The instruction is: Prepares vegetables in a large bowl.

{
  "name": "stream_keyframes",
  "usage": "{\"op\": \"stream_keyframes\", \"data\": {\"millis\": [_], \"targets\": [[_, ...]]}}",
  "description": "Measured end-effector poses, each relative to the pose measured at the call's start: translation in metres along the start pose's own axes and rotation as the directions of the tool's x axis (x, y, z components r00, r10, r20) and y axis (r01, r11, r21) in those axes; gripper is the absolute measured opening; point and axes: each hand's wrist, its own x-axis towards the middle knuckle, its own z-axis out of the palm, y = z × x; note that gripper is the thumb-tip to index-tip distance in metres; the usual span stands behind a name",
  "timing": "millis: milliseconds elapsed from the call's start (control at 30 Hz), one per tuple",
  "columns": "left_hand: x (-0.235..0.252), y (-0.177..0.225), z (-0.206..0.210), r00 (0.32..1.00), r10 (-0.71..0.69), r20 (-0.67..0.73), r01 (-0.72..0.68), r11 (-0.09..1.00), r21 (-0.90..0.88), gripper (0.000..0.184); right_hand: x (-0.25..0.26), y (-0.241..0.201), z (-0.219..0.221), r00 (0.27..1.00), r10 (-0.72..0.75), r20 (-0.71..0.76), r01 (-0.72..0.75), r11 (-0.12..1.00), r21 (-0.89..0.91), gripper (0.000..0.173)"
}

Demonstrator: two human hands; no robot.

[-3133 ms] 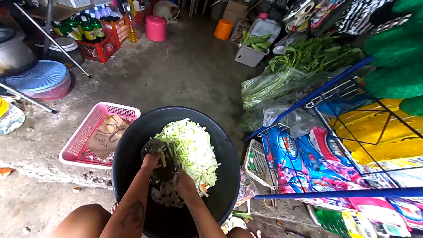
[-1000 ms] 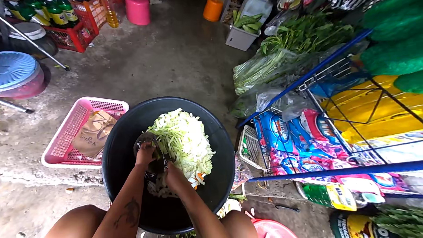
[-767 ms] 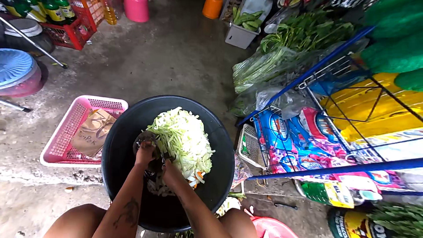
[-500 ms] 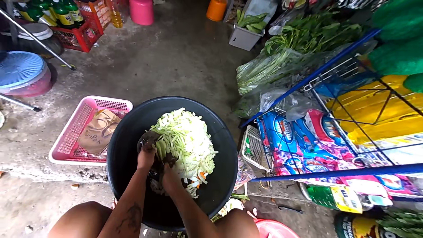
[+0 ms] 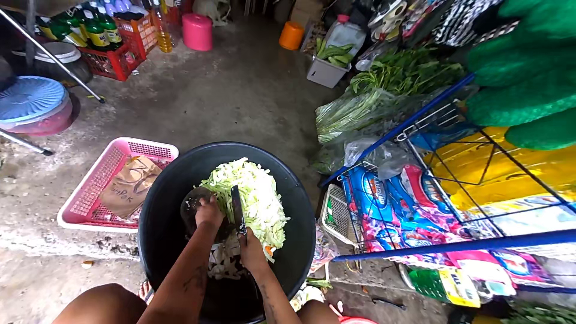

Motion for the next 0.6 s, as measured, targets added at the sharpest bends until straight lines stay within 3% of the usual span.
{"op": "stream_keyframes", "data": {"millis": [100, 200, 300, 400, 500, 600], "targets": [[0.001, -0.006, -0.012, 0.999, -0.037, 0.013, 0.038, 0.998, -0.048, 0.079, 0.001, -0.005, 0.001, 0.996, 0.051, 0.073, -0.044, 0.995, -0.09, 0.039], [0.004, -0.044, -0.018, 0.998, -0.061, -0.031, 0.044, 0.922, -0.385, 0.079, 0.004, -0.018, 0.007, 0.989, 0.028, 0.146, -0.001, 0.983, -0.183, 0.043], [0.01, -0.082, -0.015, 0.989, -0.123, -0.079, 0.019, 0.642, -0.767, 0.071, 0.009, -0.028, 0.021, 0.968, -0.019, 0.25, 0.1, 0.944, -0.314, 0.043], [0.009, -0.088, -0.02, 0.985, -0.162, -0.061, 0.016, 0.437, -0.899, 0.056, 0.022, -0.028, 0.033, 0.951, -0.017, 0.31, 0.133, 0.924, -0.358, 0.043], [0.009, -0.078, -0.025, 0.998, -0.06, -0.027, 0.005, 0.474, -0.881, 0.049, 0.03, -0.025, 0.026, 0.975, 0.0, 0.221, 0.071, 0.947, -0.312, 0.044], [0.015, -0.063, -0.011, 0.989, 0.123, -0.077, -0.134, 0.572, -0.809, 0.053, 0.032, -0.025, 0.013, 0.992, 0.052, 0.111, -0.021, 0.962, -0.271, 0.044]]}}
